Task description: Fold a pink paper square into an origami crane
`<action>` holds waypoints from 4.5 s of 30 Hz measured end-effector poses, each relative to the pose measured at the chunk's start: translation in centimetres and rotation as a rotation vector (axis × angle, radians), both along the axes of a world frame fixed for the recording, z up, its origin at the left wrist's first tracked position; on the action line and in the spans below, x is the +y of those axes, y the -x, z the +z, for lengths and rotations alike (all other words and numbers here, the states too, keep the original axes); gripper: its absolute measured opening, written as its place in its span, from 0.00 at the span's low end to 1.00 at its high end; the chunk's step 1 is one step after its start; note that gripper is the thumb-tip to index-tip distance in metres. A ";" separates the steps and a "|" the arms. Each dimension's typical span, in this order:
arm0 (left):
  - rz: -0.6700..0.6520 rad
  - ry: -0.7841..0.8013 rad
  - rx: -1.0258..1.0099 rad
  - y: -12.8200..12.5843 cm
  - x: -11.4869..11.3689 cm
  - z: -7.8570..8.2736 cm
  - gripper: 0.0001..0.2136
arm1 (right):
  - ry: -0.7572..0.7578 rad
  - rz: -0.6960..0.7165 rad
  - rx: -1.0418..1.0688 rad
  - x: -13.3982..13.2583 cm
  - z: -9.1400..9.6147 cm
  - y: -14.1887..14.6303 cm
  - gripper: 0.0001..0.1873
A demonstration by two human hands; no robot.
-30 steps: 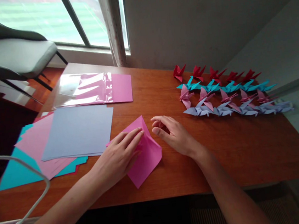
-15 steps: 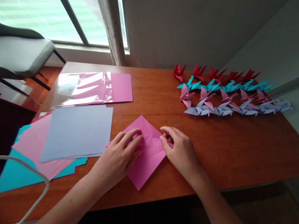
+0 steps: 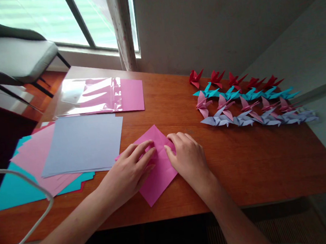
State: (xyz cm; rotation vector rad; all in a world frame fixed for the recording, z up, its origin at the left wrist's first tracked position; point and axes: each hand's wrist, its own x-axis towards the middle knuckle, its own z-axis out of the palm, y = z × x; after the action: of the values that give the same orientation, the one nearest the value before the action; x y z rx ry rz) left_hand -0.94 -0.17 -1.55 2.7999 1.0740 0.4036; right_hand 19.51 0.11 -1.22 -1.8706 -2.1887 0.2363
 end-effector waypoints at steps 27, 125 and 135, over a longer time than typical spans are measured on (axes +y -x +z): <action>0.474 -0.008 0.031 0.8 -0.6 1.1 0.19 | -0.126 0.146 -0.060 -0.8 -0.5 -0.1 0.25; 0.233 0.003 0.093 -1.6 -5.0 -0.4 0.42 | 0.035 0.130 -0.246 0.1 1.0 3.2 0.26; 0.241 0.005 0.067 -1.7 -4.9 -0.4 0.41 | 0.036 0.137 -0.248 0.5 1.0 3.2 0.26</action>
State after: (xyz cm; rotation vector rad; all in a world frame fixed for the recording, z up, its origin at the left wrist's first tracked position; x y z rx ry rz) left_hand 0.76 -5.10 -1.94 2.7047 1.4308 0.3300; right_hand 16.29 0.58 -0.18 -1.8571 -2.4960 0.0710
